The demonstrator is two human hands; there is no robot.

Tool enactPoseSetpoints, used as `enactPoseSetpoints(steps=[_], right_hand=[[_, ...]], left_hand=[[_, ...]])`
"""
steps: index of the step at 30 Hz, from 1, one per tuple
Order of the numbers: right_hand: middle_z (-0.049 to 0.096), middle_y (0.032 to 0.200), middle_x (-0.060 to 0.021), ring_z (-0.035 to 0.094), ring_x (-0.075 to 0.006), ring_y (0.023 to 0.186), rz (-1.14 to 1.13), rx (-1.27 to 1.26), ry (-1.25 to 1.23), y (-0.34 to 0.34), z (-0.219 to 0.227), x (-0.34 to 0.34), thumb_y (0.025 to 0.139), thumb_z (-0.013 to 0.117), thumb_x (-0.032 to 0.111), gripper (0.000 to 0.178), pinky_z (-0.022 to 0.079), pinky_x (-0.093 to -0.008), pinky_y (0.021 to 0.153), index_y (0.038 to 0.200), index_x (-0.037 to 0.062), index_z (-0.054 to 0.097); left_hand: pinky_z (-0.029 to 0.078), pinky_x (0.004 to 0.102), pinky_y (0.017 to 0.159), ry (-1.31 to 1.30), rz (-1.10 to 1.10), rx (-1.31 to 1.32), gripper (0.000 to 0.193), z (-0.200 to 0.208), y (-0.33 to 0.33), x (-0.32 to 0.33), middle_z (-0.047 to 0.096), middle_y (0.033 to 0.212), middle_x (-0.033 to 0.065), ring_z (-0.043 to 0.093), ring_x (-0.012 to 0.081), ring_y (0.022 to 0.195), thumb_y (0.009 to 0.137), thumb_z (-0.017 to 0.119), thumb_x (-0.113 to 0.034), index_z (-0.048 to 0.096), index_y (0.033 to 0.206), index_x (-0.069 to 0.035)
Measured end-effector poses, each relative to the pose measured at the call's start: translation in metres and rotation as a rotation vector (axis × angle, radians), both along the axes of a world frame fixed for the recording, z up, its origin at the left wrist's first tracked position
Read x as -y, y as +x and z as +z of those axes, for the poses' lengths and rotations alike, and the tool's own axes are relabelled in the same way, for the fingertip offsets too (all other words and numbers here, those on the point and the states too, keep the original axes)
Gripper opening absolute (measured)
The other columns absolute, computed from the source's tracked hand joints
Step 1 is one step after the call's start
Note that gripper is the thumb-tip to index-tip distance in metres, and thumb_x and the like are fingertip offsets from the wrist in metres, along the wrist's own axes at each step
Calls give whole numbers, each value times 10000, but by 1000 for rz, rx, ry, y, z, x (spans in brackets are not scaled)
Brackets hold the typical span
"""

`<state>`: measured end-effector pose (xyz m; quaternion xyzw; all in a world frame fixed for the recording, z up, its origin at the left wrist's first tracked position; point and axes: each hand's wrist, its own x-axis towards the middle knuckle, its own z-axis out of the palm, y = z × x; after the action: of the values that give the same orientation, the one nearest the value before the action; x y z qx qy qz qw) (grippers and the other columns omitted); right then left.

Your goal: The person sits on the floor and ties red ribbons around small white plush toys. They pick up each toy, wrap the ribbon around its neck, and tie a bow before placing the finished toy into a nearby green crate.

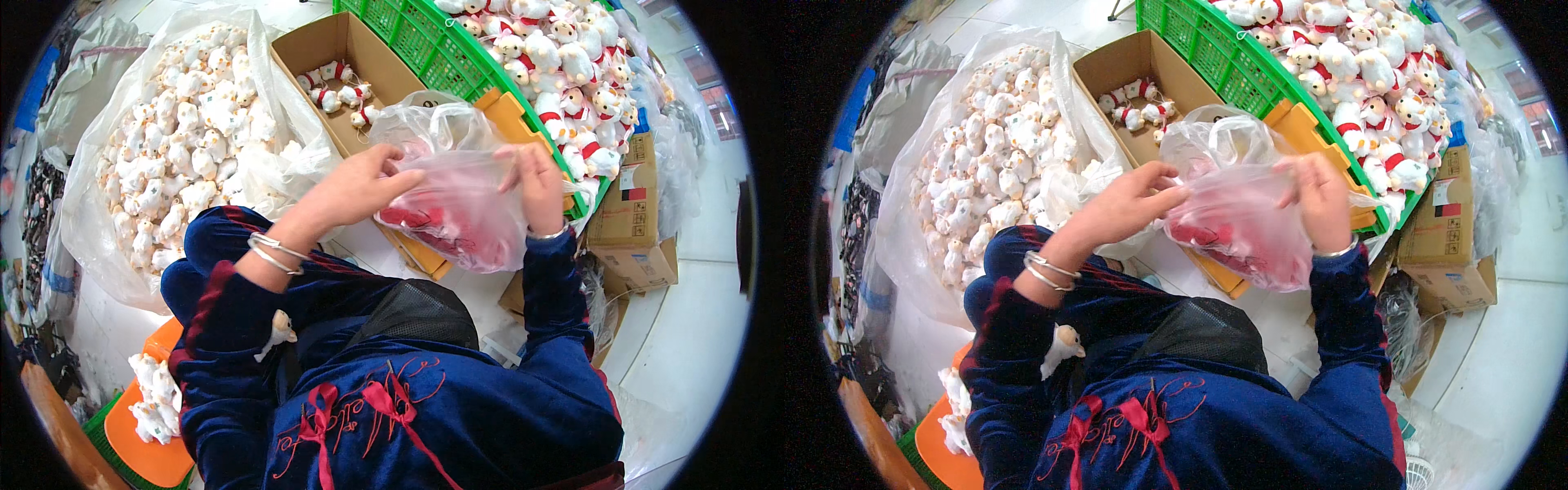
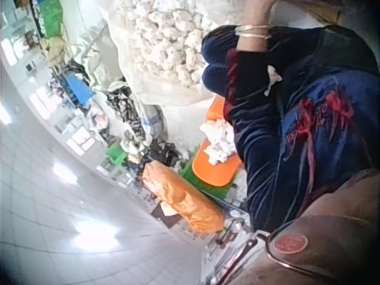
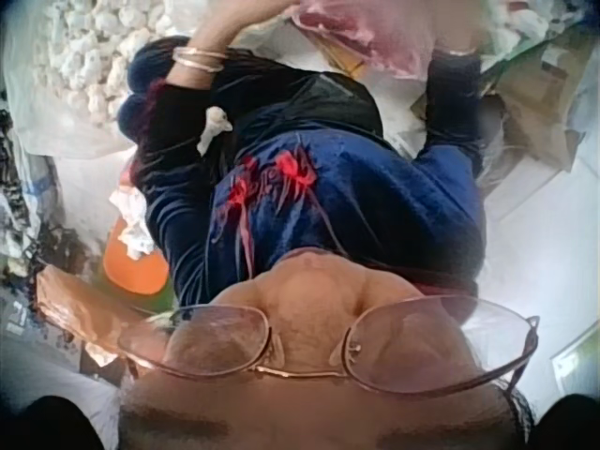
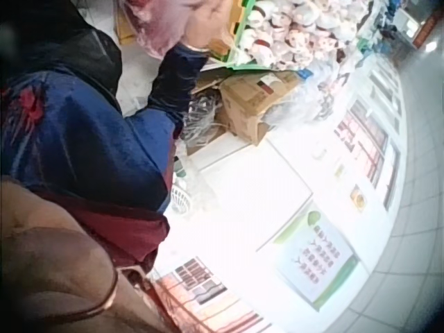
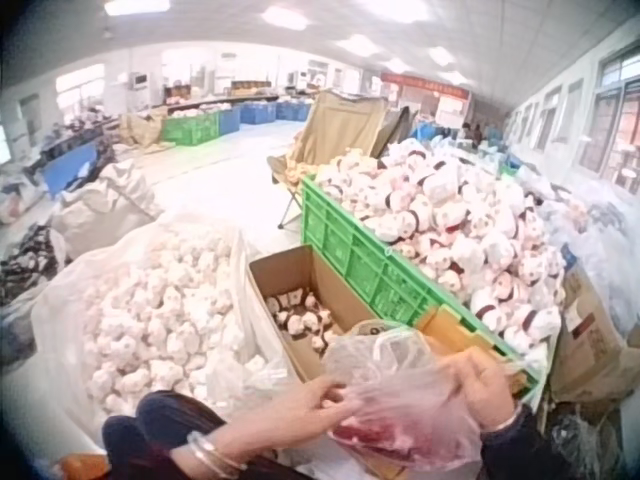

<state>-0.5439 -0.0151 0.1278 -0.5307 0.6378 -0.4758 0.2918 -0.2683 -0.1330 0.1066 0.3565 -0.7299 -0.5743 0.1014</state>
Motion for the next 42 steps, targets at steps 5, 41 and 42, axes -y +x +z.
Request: enactPoseSetpoints(steps=[5,41,42], right_hand=[[690,892,-68,657,-150,812,351,57,-36,68,-14,-35,1052,508,208,261,528,-307,766,1037,4,669],[686,1148,-252,654,-402,1089,122,-839,833,-27,-163,74,817,707,496,614,511,-441,962,1178,1,661],[684,1138,-261,656,-404,1081,99,-788,772,-23,-152,66,810,721,479,611,513,-443,955,1173,-8,661]], left_hand=[[470,412,1022,-77,89,73,1028,-42,-65,-16,622,1190,343,623,405,1137,792,734,-570,347,1420,146],[501,300,667,-124,561,-134,276,-76,7,69,650,752,52,588,116,715,849,699,-264,674,883,9],[507,305,677,-129,567,-134,277,-79,10,72,661,762,67,602,131,721,847,694,-260,678,896,12]])
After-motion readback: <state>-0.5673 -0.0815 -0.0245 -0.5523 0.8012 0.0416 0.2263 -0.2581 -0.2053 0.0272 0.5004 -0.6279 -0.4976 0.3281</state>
